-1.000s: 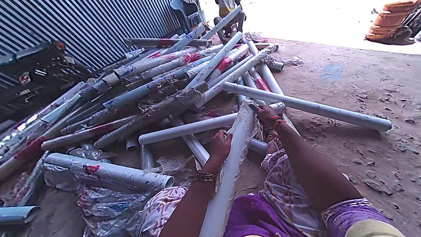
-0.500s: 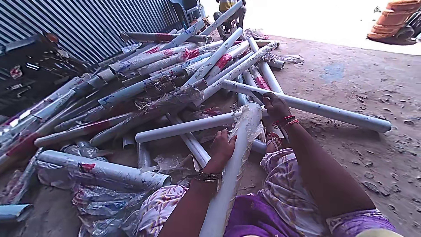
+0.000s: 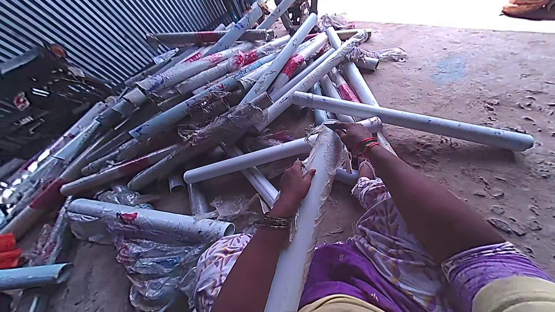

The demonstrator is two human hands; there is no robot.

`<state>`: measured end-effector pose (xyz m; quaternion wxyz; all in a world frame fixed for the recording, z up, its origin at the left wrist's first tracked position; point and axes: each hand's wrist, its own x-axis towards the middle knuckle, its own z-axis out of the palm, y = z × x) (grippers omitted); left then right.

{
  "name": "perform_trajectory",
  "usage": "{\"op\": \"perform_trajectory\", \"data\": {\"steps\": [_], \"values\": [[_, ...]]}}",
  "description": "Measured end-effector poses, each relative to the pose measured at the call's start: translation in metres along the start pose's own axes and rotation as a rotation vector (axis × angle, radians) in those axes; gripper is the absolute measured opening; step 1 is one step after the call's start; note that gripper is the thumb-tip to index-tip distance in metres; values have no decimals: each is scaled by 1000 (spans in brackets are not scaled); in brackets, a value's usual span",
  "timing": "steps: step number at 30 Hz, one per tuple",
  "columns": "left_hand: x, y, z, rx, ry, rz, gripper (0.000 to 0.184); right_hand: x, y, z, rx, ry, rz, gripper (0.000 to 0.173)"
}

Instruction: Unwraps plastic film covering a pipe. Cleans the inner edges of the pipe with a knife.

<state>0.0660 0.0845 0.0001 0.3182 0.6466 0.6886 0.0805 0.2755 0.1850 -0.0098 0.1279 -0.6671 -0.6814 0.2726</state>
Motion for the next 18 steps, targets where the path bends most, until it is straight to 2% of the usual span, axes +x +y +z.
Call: {"op": "perform_trajectory", "data": {"steps": [6,11,15,18], "values": [[-2,-1,4,-94,83,19,30,-10,-21,9,-95,-36,29,41],[-2,-1,10,-108,92,12,28,-15,-23,21,-137,-99,14,40],[2,-2,16,-107,57,-11,28,-23,-30,31,-158,-144,74,38],[8,-4,17,-70,27,-29,31,-17,-17,29,-58,-162,4,37]]}}
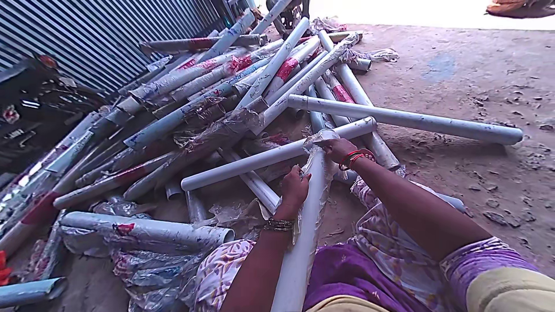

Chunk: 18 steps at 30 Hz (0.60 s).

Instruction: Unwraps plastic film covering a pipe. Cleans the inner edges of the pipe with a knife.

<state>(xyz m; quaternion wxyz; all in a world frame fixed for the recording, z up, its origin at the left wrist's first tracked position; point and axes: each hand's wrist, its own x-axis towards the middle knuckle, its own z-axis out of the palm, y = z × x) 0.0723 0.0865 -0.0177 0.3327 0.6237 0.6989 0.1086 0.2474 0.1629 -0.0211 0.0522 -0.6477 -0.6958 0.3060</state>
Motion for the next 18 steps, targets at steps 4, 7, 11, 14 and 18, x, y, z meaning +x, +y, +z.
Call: {"op": "perform_trajectory", "data": {"steps": [4,7,11,14,18], "values": [[4,0,-3,35,-53,-18,35,-10,8,-9,155,115,37,43],[3,1,-7,27,-55,-13,36,-25,5,-10,43,104,6,39],[3,1,-11,-17,-50,-7,37,-47,-16,1,-235,-33,20,50],[0,0,-12,-40,-40,4,35,-49,-21,10,-331,0,-2,56],[-5,0,-11,-61,-37,5,34,-30,-14,6,-367,20,-20,57]]}}
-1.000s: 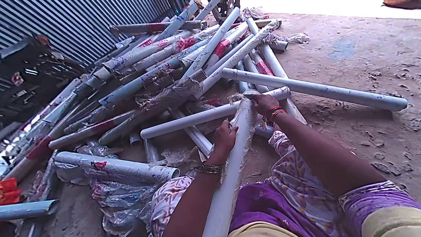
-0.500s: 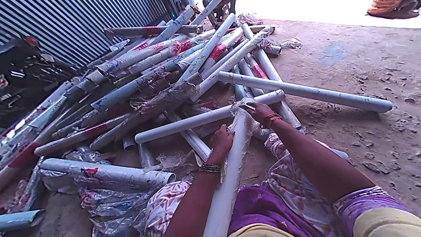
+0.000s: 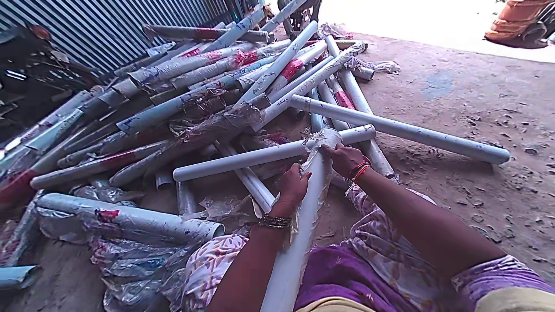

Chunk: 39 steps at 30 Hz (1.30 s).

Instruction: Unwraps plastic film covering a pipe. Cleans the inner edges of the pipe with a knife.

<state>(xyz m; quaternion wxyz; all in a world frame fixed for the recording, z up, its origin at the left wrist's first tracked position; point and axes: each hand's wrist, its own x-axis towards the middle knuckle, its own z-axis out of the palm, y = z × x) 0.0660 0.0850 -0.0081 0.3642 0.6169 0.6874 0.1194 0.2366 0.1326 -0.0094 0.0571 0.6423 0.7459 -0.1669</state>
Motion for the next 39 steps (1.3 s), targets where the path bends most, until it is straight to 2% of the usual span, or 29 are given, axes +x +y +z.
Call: {"op": "perform_trajectory", "data": {"steps": [5,8,12,15,19,23,26,28,30,32,35,37,39], "values": [[-1,0,2,-21,-4,-14,34,20,10,10,-36,117,-97,47],[1,-1,2,-32,-2,-28,32,24,12,9,-6,90,-108,46],[3,-1,-6,-27,6,-22,33,21,17,-4,112,-37,-127,47],[2,-1,-12,-50,15,-7,32,4,15,-7,143,-29,-181,44],[-5,5,-9,-56,18,15,31,-2,14,-7,55,60,-135,48],[-10,7,-3,-54,28,17,28,8,17,-5,27,44,-104,49],[-15,9,1,-57,17,2,26,17,23,-3,31,60,4,47],[-20,12,2,-46,19,13,26,30,47,-10,118,87,91,44],[-24,12,1,-37,40,31,25,40,77,-9,300,91,100,33],[-25,16,-4,-10,64,48,25,41,93,-2,478,116,120,30],[-27,20,-13,-7,72,52,29,43,95,6,727,300,256,36],[-28,23,-18,-4,79,61,29,39,93,1,783,370,345,37],[-31,24,-21,7,83,69,29,28,85,-7,841,485,345,37]]}}
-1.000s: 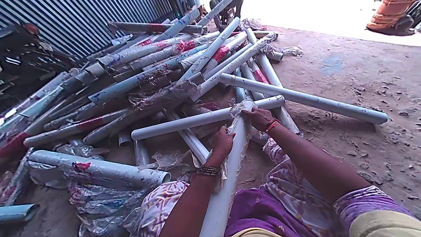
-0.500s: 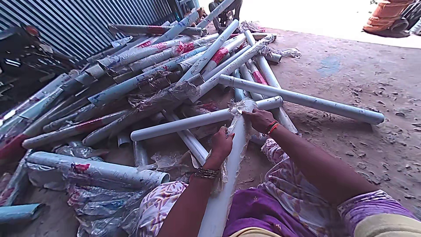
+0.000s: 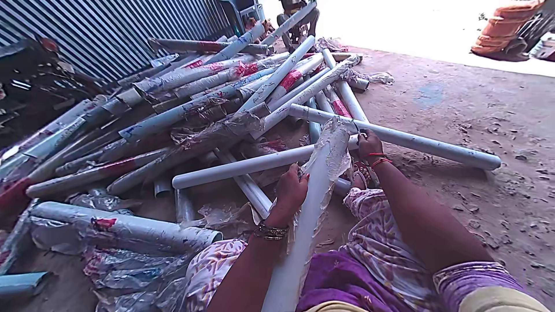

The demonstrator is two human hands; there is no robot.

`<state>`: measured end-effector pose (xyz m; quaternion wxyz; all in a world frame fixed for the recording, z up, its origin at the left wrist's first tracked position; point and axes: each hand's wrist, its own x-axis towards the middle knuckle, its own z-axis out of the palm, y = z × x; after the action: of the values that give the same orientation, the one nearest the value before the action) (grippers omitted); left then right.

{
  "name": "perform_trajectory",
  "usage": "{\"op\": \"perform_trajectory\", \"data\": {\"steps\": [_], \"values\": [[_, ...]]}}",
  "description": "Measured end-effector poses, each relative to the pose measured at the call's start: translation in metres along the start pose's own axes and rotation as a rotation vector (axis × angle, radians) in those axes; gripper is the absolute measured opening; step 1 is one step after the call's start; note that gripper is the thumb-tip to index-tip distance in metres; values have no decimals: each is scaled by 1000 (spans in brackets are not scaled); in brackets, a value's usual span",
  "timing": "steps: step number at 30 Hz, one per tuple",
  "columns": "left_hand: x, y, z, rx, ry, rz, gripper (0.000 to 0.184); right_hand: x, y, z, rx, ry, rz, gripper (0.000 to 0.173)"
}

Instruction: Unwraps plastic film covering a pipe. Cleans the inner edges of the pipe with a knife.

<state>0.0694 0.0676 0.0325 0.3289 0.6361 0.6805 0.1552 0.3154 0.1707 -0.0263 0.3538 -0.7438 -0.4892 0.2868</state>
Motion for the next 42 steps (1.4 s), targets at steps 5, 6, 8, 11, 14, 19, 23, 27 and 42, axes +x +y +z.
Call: {"op": "perform_trajectory", "data": {"steps": [5,6,8,11,14,19,23,27,42], "values": [[1,-4,-1,-4,-12,-28,31,-46,-22,-3,35,-181,-420,32],[2,-5,-1,-3,-11,-33,32,-53,-26,-2,-59,-243,-487,34],[2,-6,-1,0,-13,-43,33,-64,-34,2,-272,-319,-565,36],[0,-8,-3,-1,-19,-40,34,-72,-44,8,-470,-357,-537,39],[-1,-9,-2,-33,-15,-25,34,-73,-47,18,-568,-307,-523,40],[-2,-5,5,-33,-32,-33,31,-56,-45,29,-630,-332,-419,41],[3,-7,10,-27,-54,-46,32,-49,-33,40,-645,-257,-431,40],[2,-4,12,-30,-66,-50,30,-27,-34,32,-587,-253,-300,41],[-1,-2,10,-36,-66,-21,31,-50,-37,14,-616,-341,-483,38]]}}
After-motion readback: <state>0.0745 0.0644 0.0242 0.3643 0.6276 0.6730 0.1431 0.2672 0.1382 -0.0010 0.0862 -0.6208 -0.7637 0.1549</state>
